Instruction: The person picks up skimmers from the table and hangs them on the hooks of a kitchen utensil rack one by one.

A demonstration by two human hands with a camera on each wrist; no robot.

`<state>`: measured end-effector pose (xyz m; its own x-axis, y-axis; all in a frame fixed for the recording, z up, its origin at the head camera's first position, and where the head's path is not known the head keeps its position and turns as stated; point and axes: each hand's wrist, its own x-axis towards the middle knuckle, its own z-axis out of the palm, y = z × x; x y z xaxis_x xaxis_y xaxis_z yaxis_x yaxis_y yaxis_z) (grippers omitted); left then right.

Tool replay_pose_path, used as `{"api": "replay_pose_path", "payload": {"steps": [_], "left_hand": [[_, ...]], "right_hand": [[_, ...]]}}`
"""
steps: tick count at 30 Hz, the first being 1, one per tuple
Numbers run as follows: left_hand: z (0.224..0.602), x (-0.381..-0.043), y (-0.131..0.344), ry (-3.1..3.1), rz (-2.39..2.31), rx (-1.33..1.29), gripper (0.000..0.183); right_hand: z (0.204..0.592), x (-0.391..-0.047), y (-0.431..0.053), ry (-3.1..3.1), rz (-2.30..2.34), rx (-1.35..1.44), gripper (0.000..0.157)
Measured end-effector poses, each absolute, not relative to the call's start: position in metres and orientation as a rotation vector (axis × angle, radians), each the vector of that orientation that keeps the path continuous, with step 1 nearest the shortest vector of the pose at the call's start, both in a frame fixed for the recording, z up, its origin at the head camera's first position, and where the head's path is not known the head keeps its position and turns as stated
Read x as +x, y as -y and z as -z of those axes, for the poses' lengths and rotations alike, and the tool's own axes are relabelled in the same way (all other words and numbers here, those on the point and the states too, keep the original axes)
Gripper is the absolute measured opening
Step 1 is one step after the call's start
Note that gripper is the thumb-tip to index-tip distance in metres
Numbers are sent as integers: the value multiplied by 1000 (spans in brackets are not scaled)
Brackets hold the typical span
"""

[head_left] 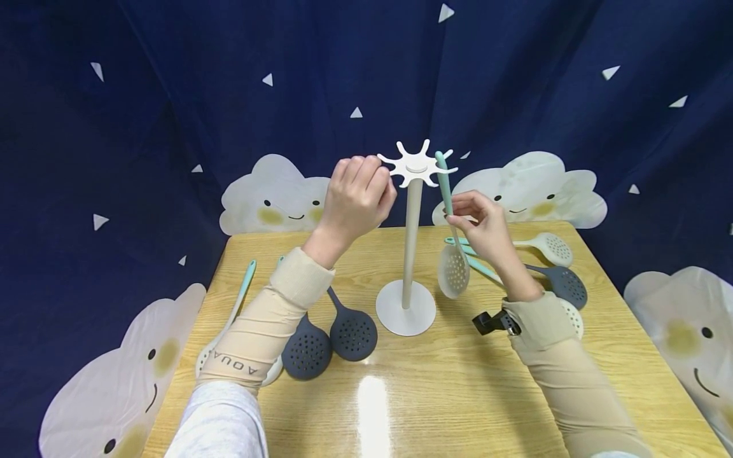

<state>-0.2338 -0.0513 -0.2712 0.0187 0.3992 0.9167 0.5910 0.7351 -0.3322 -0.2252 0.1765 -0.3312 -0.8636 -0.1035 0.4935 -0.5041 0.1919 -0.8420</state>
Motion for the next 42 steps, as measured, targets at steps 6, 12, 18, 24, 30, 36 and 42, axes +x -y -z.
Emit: {"api": "replay_pose_path", "payload": {"steps": [6,12,18,24,30,36,42], "left_hand": [[271,-234,51,1606,180,-816,8],[271,-233,51,1608,180,-815,8],[272,-234,50,1608,179,-807,7],[272,-234,50,1604,180,-801,7],[272,-234,50,1605,184,-801,7],[272,-234,50,1608,191,-805,7],[272,-234,50,1609,199,-803,8]], "right_hand": [[336,-225,-171,2120,-1738,603,26],[337,-224,-168,2127,-1779,591,26],[338,-224,-165,2115,-1824,595,27],[340,-226,-164,2120,-1830,614,28],[341,-228,-162,2141,-1829,639,28],[340,-229,-161,2166,-1809,642,28],[340,-228,-161,2175,-1804,654,28]]}}
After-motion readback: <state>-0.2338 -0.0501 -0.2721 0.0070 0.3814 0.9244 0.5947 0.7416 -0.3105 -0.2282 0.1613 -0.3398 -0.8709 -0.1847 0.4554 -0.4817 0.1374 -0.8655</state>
